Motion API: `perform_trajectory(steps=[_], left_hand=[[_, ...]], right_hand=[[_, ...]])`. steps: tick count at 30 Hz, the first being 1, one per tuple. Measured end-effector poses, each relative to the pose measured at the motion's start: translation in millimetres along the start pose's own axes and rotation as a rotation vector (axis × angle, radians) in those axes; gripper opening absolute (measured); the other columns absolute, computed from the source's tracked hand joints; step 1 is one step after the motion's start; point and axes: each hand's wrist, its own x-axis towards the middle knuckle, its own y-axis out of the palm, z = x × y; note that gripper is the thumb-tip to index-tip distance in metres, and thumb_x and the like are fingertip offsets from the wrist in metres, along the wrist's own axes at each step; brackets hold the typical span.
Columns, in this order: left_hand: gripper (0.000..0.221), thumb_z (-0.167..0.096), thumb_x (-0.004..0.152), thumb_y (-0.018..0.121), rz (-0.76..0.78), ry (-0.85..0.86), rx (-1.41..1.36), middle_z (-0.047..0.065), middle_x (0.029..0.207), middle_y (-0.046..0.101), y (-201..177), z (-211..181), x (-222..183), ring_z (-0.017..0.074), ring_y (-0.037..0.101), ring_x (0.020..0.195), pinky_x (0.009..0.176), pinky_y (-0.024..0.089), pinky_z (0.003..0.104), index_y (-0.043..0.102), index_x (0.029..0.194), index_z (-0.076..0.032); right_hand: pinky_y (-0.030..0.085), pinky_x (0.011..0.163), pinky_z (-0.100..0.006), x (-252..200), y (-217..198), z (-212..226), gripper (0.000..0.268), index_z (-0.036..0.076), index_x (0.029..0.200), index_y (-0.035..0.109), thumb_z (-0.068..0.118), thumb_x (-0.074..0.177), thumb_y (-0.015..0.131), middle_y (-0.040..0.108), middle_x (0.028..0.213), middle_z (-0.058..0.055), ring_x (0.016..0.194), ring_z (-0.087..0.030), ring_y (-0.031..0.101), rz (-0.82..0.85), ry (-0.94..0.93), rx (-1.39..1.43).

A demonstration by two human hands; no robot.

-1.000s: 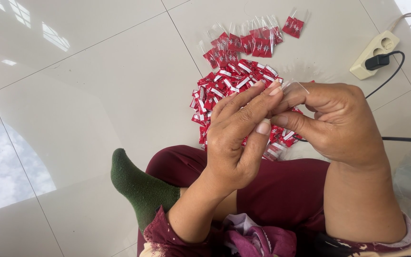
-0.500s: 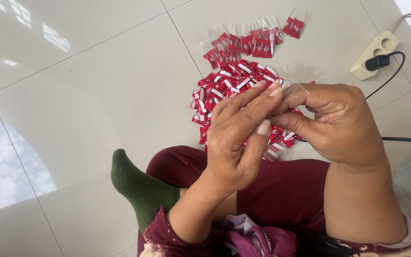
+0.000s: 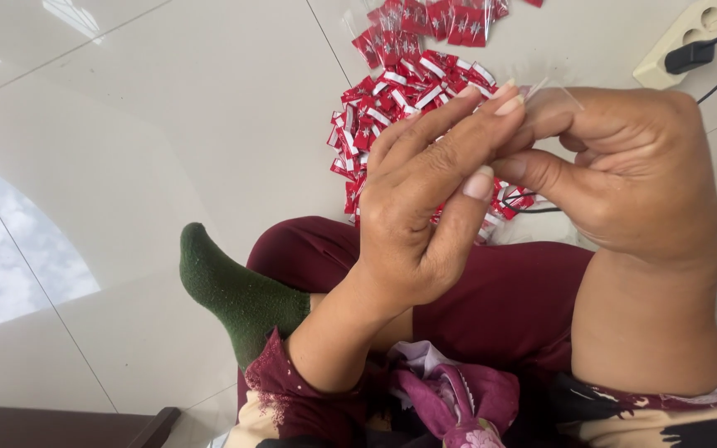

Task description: The person picks up a small sachet from a pile on the floor and places it into a small plastic bag by hand.

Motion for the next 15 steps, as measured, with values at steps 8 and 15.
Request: perform_trajectory(steps=[8,15], left_hand=[[0.033,-0.011,0.112,0.055,-0.022,0.019,0.004,0.003,0.150,0.067,1.7,0.3,0.7,0.0284,0.070,0.151,0.132,0.048,0.038,0.061,0.144,-0.016],[0.036,-0.006,0.109,0.057,-0.025,0.023,-0.013,0.003,0.150,0.066,2.5,1.5,0.2,0.0282,0.069,0.150,0.131,0.046,0.037,0.060,0.143,-0.017]], right_hand=[[0.059,0.090,-0.030,2.6,-0.9,1.7,0.012,-0.011,0.101,0.068,-0.012,0.095,0.078,0.073,0.099,-0.019,0.094,-0.024,0.072,0.006,-0.013,0.020],[0.058,0.094,-0.030,0.7,1.3,0.1,0.011,-0.008,0.101,0.069,-0.011,0.093,0.077,0.073,0.098,-0.015,0.096,-0.022,0.071,-0.007,0.007,0.043]])
